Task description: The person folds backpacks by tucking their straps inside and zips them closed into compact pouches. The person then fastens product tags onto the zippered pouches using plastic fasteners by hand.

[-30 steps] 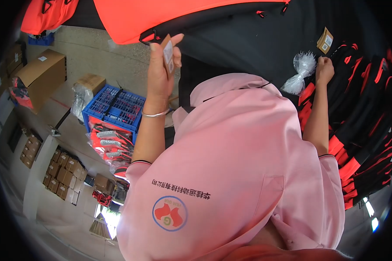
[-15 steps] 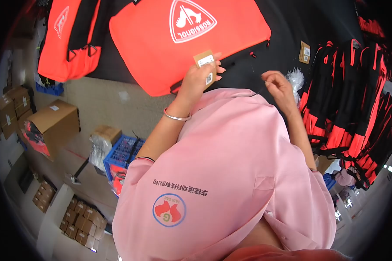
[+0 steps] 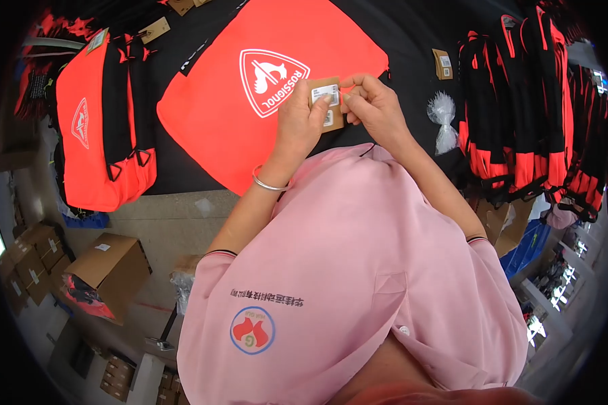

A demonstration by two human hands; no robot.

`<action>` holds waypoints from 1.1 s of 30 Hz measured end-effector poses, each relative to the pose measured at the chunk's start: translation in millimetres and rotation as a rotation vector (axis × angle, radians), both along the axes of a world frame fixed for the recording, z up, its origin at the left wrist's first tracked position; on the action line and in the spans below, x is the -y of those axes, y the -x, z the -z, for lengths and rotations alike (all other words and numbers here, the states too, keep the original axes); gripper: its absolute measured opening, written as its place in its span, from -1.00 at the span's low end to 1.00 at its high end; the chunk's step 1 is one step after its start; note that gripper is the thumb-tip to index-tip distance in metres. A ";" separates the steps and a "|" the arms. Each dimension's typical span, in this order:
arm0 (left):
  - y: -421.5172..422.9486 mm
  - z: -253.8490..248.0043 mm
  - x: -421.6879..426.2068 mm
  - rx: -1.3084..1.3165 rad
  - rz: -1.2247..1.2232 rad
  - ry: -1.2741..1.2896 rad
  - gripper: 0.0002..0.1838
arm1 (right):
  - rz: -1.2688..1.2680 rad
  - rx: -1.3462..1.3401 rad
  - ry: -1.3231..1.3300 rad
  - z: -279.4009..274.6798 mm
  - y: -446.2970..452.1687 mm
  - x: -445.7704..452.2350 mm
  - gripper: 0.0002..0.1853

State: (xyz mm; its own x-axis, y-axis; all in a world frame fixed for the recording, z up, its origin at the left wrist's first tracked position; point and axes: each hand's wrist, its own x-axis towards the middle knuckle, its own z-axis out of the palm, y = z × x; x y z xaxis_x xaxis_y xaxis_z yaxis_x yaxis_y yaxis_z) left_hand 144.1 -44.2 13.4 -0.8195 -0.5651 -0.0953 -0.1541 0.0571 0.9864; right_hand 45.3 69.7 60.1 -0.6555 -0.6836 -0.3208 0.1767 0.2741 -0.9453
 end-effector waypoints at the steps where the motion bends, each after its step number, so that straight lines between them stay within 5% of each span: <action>1: 2.7 -1.6 -0.2 0.009 0.028 0.052 -0.84 | 0.005 0.006 -0.010 0.6 0.0 0.8 -0.85; 28: 15.9 3.2 -37.5 0.010 0.018 0.472 -0.89 | -0.082 -0.164 0.036 43.0 34.8 -16.8 -0.88; 30: 14.5 2.5 -40.7 0.036 -0.069 -0.124 -0.83 | -0.106 0.051 0.082 44.8 37.5 -22.6 -0.91; 31: 14.2 0.5 -39.8 0.031 -0.057 -0.126 -0.83 | -0.094 0.045 0.080 45.0 37.1 -26.5 -0.91; 33: 14.1 -5.0 -35.7 -0.007 -0.155 -0.740 -0.82 | -0.154 0.070 0.112 44.9 31.6 -34.1 -0.93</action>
State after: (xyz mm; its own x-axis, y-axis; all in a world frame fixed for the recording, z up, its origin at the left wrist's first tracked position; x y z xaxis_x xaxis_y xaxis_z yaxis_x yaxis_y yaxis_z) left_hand 129.9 -8.5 18.4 -0.7380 -0.4644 -0.4895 -0.1000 -0.6422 0.7600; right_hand 13.7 103.8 15.1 -0.5197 -0.8078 -0.2780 0.2070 0.1967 -0.9584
